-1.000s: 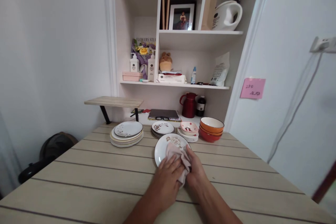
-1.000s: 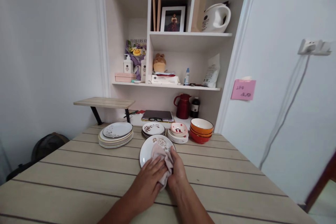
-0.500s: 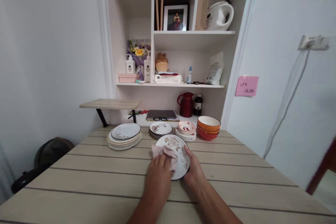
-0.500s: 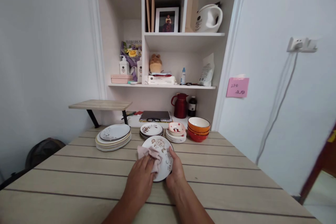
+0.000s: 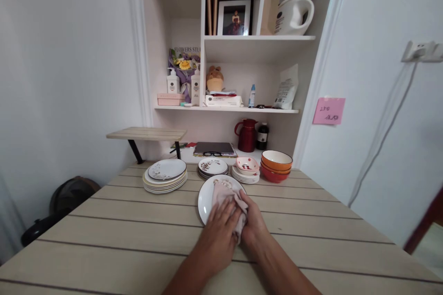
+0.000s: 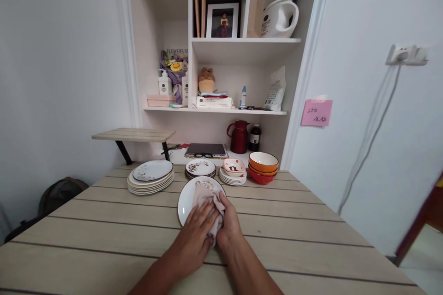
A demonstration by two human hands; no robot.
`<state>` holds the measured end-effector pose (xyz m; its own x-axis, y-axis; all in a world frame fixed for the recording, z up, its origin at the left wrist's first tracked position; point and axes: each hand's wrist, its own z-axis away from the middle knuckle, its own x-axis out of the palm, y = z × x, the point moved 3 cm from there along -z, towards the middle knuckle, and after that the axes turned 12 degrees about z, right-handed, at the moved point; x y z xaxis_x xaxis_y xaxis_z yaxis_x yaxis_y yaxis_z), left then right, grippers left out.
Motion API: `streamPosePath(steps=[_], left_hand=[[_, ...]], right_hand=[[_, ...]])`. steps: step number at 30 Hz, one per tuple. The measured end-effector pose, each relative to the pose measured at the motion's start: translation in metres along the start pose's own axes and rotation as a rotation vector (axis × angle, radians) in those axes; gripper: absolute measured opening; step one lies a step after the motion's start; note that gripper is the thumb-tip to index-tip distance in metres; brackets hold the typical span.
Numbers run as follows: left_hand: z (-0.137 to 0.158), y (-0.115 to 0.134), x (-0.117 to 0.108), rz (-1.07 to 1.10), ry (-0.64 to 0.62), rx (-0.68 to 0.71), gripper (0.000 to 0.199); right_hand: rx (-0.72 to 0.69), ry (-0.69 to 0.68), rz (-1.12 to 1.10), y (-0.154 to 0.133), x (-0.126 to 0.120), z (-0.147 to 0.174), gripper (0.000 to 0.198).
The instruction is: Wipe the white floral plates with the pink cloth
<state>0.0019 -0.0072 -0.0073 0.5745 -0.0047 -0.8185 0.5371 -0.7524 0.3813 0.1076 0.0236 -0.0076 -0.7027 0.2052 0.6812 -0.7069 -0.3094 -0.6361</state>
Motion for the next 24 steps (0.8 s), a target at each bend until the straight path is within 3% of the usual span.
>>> streamPosePath(steps=[6, 12, 15, 19, 24], left_hand=[[0.001, -0.009, 0.001, -0.033, -0.041, -0.051, 0.073], [0.003, -0.029, 0.008, -0.117, 0.063, -0.231, 0.077], [0.003, -0.033, 0.010, -0.129, 0.120, -0.276, 0.075], [0.001, -0.024, 0.007, -0.089, 0.132, -0.194, 0.063], [0.000, -0.010, 0.003, 0.014, 0.064, -0.065, 0.057]], right_hand=[[0.002, -0.011, 0.046, 0.004, 0.002, 0.000, 0.025], [0.015, -0.147, 0.008, 0.000, 0.000, -0.007, 0.037], [-0.012, -0.109, 0.014, -0.005, -0.005, -0.010, 0.036], [-0.072, -0.050, 0.016, -0.013, -0.010, -0.011, 0.031], [-0.057, -0.084, 0.029, -0.012, -0.011, -0.009, 0.029]])
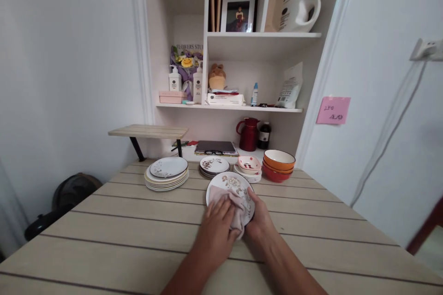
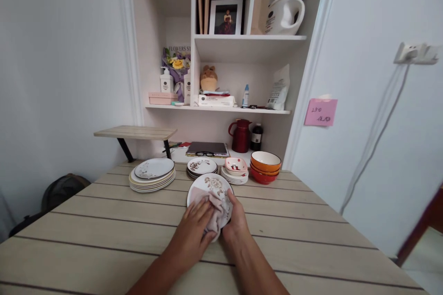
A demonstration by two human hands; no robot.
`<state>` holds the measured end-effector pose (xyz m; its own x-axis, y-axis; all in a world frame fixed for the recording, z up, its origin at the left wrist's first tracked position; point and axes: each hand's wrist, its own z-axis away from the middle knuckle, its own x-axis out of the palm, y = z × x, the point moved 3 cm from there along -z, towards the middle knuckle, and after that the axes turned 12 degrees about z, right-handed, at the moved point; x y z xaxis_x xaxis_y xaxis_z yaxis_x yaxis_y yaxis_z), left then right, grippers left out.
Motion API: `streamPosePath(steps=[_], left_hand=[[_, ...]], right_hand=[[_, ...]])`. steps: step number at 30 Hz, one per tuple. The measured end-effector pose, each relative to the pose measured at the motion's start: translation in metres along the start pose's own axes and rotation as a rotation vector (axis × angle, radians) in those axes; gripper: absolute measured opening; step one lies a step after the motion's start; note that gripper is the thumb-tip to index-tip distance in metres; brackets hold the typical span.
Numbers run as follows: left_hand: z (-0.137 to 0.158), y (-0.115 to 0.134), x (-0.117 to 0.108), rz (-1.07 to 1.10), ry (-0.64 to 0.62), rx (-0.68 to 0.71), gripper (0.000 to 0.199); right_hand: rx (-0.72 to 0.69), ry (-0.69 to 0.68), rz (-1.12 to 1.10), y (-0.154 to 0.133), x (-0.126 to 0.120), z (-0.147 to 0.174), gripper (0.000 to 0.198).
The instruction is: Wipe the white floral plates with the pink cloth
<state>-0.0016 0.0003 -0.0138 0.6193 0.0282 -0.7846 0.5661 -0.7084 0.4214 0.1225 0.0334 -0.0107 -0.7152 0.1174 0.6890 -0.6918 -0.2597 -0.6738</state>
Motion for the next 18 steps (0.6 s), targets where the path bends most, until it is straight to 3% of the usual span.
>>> streamPosePath(steps=[6, 15, 18], left_hand=[[0.000, -0.002, 0.002, 0.006, -0.044, 0.024, 0.058], [-0.004, -0.014, -0.013, -0.200, 0.103, -0.344, 0.059], [-0.004, -0.014, -0.014, -0.240, 0.128, -0.403, 0.057]], right_hand=[[0.082, 0.036, 0.061, 0.015, 0.004, 0.000, 0.024], [0.004, 0.034, 0.071, 0.018, 0.011, 0.001, 0.030], [0.013, 0.033, 0.090, 0.019, 0.012, 0.003, 0.032]])
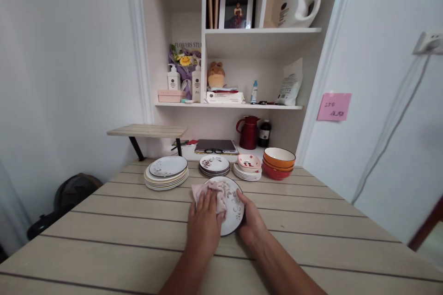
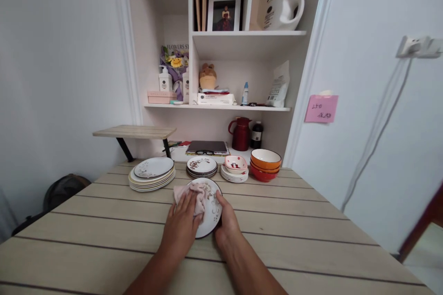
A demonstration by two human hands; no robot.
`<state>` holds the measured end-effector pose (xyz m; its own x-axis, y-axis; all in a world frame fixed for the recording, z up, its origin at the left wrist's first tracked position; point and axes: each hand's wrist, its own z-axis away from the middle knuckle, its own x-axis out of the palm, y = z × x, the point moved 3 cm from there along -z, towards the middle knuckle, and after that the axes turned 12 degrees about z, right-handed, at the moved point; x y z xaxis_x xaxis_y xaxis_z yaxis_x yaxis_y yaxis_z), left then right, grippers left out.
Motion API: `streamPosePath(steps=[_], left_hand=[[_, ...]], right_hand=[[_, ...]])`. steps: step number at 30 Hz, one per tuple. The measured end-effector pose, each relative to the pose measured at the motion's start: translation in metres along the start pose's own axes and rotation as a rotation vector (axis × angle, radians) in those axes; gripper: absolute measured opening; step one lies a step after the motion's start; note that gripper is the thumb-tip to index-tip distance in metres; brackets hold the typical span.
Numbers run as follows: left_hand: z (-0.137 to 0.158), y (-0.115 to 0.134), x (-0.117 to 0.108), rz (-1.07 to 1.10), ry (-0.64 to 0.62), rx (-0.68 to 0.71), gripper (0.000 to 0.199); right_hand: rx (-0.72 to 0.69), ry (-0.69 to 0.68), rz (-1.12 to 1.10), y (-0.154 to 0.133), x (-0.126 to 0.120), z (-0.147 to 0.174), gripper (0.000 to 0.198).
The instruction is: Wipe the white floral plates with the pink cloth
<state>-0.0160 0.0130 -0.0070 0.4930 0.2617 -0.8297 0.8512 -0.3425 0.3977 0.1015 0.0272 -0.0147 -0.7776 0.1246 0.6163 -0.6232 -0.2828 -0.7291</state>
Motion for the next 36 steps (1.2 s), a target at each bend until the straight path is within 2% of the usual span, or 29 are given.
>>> streamPosePath(steps=[13, 17, 22, 25, 30, 36], left_hand=[[0.004, 0.009, 0.006, 0.197, -0.184, 0.270, 0.064], [0.002, 0.005, 0.007, 0.154, -0.150, 0.208, 0.062], [0.000, -0.001, 0.004, 0.033, -0.034, 0.016, 0.057], [-0.001, 0.001, 0.002, -0.022, -0.032, -0.010, 0.055], [-0.002, 0.000, 0.006, 0.052, -0.126, 0.076, 0.058], [0.001, 0.004, 0.007, 0.186, -0.191, 0.270, 0.060]], right_hand=[[0.021, 0.015, -0.031, -0.004, -0.001, -0.001, 0.032], [0.010, 0.010, -0.018, -0.002, 0.000, 0.000, 0.031], [0.016, 0.042, 0.030, 0.000, 0.002, 0.003, 0.033], [0.025, 0.055, 0.032, -0.001, 0.003, 0.005, 0.032], [0.021, 0.070, -0.013, -0.003, 0.002, 0.006, 0.028], [0.025, 0.052, -0.024, -0.003, 0.001, 0.003, 0.030]])
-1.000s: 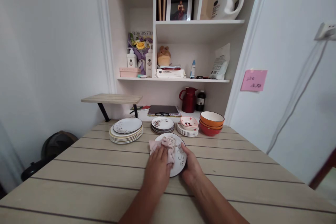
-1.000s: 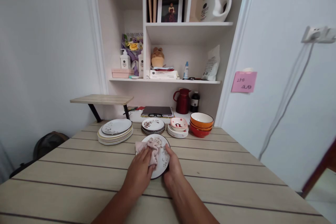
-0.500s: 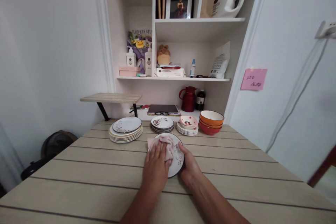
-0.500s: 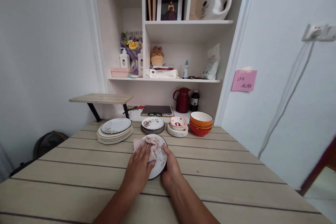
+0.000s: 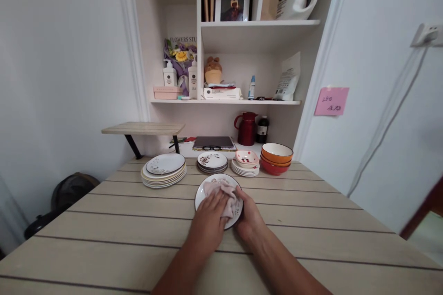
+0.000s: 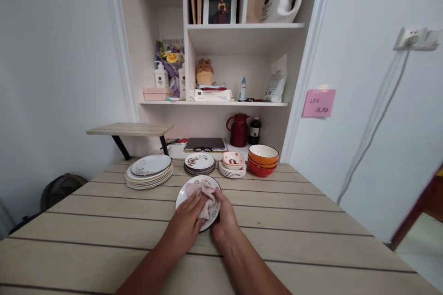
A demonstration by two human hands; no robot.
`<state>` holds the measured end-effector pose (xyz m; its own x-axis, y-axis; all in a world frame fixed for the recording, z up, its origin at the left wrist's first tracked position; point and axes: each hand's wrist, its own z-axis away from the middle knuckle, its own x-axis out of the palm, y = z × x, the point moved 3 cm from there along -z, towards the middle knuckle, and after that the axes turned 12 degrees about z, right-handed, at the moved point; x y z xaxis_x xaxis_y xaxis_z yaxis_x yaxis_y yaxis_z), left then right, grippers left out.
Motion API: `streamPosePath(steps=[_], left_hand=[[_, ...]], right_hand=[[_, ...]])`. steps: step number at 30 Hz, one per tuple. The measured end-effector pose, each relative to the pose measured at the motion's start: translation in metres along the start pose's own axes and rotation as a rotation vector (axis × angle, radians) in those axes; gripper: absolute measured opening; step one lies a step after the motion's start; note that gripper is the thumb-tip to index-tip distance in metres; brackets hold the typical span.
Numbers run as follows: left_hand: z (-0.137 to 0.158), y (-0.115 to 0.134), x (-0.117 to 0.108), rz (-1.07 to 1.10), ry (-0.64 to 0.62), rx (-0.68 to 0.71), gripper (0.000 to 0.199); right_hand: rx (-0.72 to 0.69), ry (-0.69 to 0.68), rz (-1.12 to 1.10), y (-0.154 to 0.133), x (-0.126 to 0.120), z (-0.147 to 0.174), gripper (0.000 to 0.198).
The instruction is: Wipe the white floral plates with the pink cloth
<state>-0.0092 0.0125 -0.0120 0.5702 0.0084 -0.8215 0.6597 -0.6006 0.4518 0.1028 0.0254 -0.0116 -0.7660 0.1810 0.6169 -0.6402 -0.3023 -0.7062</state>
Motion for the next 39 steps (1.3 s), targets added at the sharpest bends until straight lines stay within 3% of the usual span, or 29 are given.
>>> streamPosePath(steps=[5, 15, 23, 29, 39], left_hand=[[0.001, 0.003, 0.002, -0.022, -0.021, -0.070, 0.062], [0.001, -0.004, -0.006, -0.185, 0.135, -0.295, 0.053], [0.001, -0.004, -0.008, -0.071, 0.113, -0.118, 0.048], [0.001, 0.001, 0.001, 0.021, -0.025, 0.025, 0.062], [0.000, -0.008, 0.005, 0.037, -0.009, -0.062, 0.055]], right_hand=[[0.019, -0.003, -0.012, 0.001, 0.000, -0.003, 0.029], [0.028, 0.030, 0.036, 0.004, 0.002, 0.000, 0.032], [0.025, 0.048, -0.017, 0.003, 0.002, 0.003, 0.030], [0.002, -0.005, -0.062, 0.004, 0.003, -0.001, 0.026], [0.001, -0.016, -0.051, 0.005, 0.002, -0.003, 0.025]])
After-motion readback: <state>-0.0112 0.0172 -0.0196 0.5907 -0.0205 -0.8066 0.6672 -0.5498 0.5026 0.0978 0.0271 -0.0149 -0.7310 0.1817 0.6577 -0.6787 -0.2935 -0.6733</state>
